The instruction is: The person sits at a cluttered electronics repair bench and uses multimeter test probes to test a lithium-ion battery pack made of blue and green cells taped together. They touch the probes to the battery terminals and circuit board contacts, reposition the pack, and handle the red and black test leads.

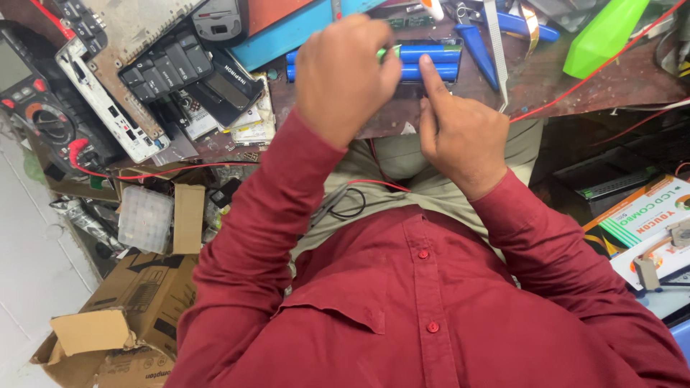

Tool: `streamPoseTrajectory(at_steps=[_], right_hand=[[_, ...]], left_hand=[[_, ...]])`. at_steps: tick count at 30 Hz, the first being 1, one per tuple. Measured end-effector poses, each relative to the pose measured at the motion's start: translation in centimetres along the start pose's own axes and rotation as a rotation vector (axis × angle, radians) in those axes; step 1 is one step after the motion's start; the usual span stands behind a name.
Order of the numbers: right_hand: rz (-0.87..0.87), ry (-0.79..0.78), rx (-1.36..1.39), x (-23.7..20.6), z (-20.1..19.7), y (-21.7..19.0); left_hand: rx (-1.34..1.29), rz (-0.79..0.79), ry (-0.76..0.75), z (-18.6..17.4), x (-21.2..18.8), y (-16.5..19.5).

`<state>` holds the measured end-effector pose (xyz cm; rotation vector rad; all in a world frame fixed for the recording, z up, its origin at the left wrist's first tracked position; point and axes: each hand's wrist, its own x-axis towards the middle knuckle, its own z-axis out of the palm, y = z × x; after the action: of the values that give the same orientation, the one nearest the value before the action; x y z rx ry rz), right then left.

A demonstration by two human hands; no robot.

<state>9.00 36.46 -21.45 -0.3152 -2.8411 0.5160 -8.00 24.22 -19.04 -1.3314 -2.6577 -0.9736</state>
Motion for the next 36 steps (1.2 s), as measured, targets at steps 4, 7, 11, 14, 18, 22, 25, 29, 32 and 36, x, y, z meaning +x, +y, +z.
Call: streamPoseTrajectory(at_steps=[4, 7, 11, 14, 18, 22, 25, 29, 32, 36], right_hand=[[0.019, -0.002, 0.094, -0.4, -0.2, 0.3], [0.003, 0.055, 0.335, -0.4, -1.0, 0.5], [0.06, 0.034, 0.495, 0.0, -2.7, 0.5], [0.186, 0.039, 0.732, 0.9, -3.6, 0.1], [0.155, 0.077, 0.562, 2.4, -3.7, -0.1], [0.068, 0.124, 0.432, 3.5, -2.9, 0.1], [0.12, 0.082, 0.479, 4.1, -1.9, 0.3], [0.12, 0.096, 0.411, 4.5, -0.9, 0.3], [0.151, 0.094, 0.394, 4.6, -0.6, 0.0], [0.183, 0.059, 0.409, 4.8, -0.7, -0.1]], left_hand=[[0.029, -0.042, 0.017, -0.3, -2.4, 0.9], [0.052, -0.041, 0.06, 0.4, -3.2, 1.5], [0.052, -0.051, 0.089, 0.8, -3.6, 1.8], [0.042, -0.052, 0.096, 0.7, -3.5, 1.8], [0.051, -0.067, 0.091, 0.5, -3.6, 1.9], [0.027, -0.067, 0.078, 0.4, -3.6, 1.8], [0.004, -0.069, 0.099, 0.5, -3.5, 1.7], [-0.01, -0.04, 0.175, 0.8, -3.4, 1.6], [0.015, 0.001, 0.197, 0.7, -3.4, 1.4], [0.048, 0.043, 0.213, 0.7, -3.3, 1.1]])
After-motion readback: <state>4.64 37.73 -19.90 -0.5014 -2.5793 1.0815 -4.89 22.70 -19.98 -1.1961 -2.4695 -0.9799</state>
